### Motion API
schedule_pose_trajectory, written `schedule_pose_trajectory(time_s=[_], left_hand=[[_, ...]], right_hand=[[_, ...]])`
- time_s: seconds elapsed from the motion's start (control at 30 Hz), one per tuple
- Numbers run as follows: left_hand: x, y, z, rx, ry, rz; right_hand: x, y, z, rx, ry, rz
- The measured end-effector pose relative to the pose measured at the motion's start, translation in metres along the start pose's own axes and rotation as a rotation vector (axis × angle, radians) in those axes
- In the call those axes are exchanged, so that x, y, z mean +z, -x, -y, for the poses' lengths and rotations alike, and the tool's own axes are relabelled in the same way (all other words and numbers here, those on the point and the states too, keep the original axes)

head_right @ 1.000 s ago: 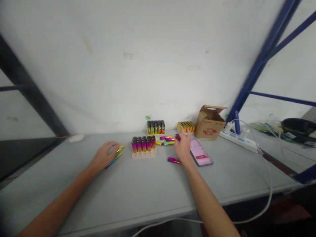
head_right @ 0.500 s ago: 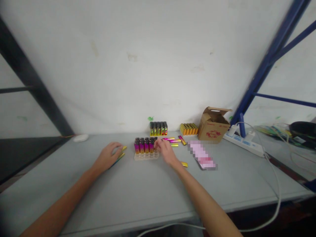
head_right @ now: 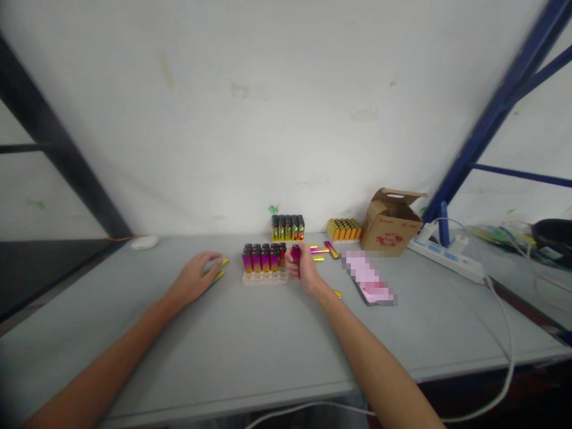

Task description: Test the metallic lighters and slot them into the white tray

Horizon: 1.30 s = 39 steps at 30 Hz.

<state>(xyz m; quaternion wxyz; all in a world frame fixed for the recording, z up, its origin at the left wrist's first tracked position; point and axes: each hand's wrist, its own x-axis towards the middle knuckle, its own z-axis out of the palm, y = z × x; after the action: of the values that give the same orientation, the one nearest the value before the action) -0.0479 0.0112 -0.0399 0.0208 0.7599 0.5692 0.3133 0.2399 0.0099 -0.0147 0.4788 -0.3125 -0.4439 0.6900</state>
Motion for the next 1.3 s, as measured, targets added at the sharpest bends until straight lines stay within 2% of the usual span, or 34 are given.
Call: schedule_pose_trajectory(time_s=[0.23, 0.4, 0.57, 0.7, 0.83, 1.0, 1.3], left_hand=[[-0.002, -0.001, 0.003, -0.011, -0.037, -0.002], [0.001, -0.001, 0.009, -0.013, -0.081, 0.019], [0.001, 0.003, 0.009, 0.019, -0.033, 0.033], [-0.002, 0.004, 0.006, 0.051, 0.015, 0.113], [0.001, 0.004, 0.008, 0.079, -0.014, 0.162], [0.007, 0.004, 0.013, 0.107, -0.026, 0.156], [0.01, 0.003, 0.015, 0.102, -0.042, 0.099]], right_hand=[[0.004, 0.002, -0.001, -0.054, 0.015, -0.062], [0.003, 0.009, 0.005, -0.084, -0.035, -0.052], [0.0, 0.009, 0.01, 0.019, -0.062, -0.039], [-0.004, 0.004, 0.006, 0.12, -0.061, 0.0], [-0.004, 0.004, 0.003, 0.088, -0.086, 0.004], [-0.002, 0.006, -0.001, 0.025, -0.094, 0.008], [0.002, 0.007, -0.004, 0.088, -0.085, -0.004]])
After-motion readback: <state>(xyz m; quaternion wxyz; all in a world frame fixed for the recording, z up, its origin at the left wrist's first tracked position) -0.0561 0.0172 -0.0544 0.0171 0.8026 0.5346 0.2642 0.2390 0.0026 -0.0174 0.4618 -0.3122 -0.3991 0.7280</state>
